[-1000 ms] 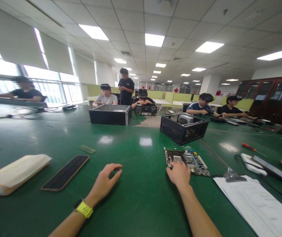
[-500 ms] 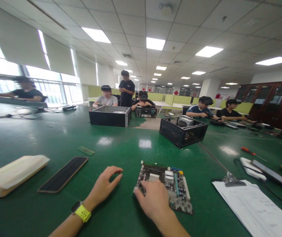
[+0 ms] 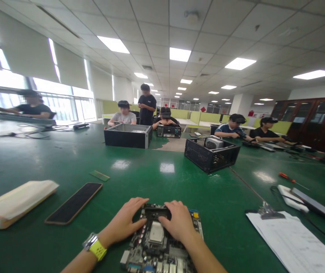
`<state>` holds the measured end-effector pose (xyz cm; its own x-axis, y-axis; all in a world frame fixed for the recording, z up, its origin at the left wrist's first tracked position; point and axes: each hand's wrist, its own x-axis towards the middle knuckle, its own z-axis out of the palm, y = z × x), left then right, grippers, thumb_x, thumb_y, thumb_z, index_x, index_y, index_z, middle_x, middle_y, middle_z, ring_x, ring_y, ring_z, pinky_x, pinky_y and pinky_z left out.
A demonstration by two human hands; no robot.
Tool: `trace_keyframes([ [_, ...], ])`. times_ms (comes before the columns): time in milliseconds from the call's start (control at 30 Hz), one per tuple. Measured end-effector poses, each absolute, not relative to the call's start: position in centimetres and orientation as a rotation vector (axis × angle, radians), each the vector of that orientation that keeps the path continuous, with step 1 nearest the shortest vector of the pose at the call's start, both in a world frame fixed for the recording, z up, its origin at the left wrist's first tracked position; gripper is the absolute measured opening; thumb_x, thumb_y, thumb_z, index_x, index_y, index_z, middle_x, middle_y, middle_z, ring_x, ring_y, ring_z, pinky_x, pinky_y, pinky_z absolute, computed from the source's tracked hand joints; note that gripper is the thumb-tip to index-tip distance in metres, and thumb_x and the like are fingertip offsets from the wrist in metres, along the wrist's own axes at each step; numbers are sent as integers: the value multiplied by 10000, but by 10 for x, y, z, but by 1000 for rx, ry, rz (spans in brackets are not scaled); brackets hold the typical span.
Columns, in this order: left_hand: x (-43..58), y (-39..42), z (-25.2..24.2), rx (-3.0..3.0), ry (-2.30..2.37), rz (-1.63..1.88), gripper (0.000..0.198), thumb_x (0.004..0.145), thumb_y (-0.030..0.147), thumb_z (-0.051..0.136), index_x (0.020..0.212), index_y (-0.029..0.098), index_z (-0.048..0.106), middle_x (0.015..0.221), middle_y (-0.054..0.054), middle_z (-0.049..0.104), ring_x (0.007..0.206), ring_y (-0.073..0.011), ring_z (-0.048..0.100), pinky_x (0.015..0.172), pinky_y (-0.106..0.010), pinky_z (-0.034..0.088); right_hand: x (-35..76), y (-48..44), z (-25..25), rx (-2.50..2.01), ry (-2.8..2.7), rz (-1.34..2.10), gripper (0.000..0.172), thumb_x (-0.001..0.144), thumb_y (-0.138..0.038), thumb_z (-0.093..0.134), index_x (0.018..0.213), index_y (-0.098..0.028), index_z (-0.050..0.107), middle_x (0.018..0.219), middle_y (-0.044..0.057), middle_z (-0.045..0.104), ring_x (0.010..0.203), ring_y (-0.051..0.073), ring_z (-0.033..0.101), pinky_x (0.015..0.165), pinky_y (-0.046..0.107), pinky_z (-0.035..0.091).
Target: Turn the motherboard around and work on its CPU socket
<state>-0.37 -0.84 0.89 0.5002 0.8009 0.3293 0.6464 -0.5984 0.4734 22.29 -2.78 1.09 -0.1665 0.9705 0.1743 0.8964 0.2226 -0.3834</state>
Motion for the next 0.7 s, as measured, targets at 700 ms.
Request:
trace_keyframes([
  [700,-1,-11,13,2455,1207,869,128,857,231,509,846,224,636,870,-29,630,882,-198,529,799,-315,426,228,-31,14,-1628,-2072,352,192,830,-245,463,876,-231,649,863,2,683,843,153,603,766,229,394],
])
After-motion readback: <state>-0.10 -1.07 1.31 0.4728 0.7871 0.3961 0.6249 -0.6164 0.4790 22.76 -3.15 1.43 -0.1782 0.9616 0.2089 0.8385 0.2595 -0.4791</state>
